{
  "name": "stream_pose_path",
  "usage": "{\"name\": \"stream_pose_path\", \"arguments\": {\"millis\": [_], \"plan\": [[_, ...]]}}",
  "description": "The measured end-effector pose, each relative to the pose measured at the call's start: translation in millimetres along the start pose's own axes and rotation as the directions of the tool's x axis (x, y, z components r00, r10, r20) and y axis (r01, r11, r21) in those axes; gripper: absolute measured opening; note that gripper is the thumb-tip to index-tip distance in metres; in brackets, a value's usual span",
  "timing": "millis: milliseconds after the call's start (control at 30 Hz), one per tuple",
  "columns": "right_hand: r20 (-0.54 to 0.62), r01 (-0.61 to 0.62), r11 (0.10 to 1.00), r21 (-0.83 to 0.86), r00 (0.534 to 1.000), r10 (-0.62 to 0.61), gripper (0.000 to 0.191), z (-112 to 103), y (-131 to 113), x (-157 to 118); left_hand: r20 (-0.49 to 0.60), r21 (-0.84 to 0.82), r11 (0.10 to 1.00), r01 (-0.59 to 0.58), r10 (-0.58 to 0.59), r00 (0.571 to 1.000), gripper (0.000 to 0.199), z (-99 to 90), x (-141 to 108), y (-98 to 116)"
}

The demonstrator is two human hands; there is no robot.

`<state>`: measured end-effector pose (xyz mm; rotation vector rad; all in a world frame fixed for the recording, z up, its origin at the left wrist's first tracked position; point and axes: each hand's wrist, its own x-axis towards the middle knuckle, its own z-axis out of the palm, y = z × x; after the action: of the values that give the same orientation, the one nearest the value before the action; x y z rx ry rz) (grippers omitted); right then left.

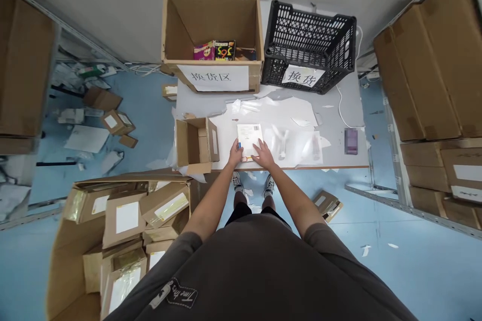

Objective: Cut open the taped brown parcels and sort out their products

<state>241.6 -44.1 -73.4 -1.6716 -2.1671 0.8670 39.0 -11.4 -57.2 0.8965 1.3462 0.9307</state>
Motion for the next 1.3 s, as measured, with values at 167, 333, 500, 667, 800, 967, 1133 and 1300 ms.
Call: {"name": "stream_pose_path", "arguments": {"millis": [167, 333, 500, 667, 800, 967, 1133, 1300], "plan": [[-0.091, 0.157, 0.985, -0.077, 0.982, -0.163, 0.082, -70, -40, -2, 0.047, -0.124, 0.991, -0.059, 0.065, 0.997, 0.086, -19.0, -17, 73], [-0.18, 0.284, 0.93, -0.233, 0.927, -0.328, 0.086, -155, -94, -1, 0.065, -0.154, 0.955, -0.255, 0.267, 0.961, 0.097, -27.5, -36, 166], [-0.268, 0.328, 0.893, -0.309, 0.87, -0.413, 0.09, -213, -136, -1, 0.102, -0.172, 0.899, -0.404, 0.424, 0.9, 0.099, -27.6, -54, 238], [-0.319, 0.375, 0.887, -0.27, 0.834, -0.45, 0.094, -245, -155, -1, 0.12, -0.199, 0.862, -0.466, 0.493, 0.862, 0.101, -24.0, -71, 277], [-0.398, 0.425, 0.902, -0.069, 0.818, -0.416, 0.083, -252, -162, -4, 0.109, -0.216, 0.854, -0.472, 0.502, 0.858, 0.102, -21.6, -82, 289], [-0.57, 0.358, 0.846, 0.395, 0.818, -0.079, 0.094, -245, -173, 2, 0.123, -0.214, 0.857, -0.469, 0.5, 0.857, 0.103, -18.3, -88, 296], [-0.618, 0.411, 0.711, 0.57, 0.785, 0.041, 0.098, -242, -191, 11, -0.078, 0.135, 0.805, -0.577, 0.589, 0.804, 0.082, 2.5, -98, 305], [-0.704, 0.399, 0.836, 0.377, 0.709, -0.021, 0.073, -235, -216, 3, 0.1, 0.153, 0.755, -0.638, 0.63, 0.77, 0.084, 44.5, -120, 312]]}}
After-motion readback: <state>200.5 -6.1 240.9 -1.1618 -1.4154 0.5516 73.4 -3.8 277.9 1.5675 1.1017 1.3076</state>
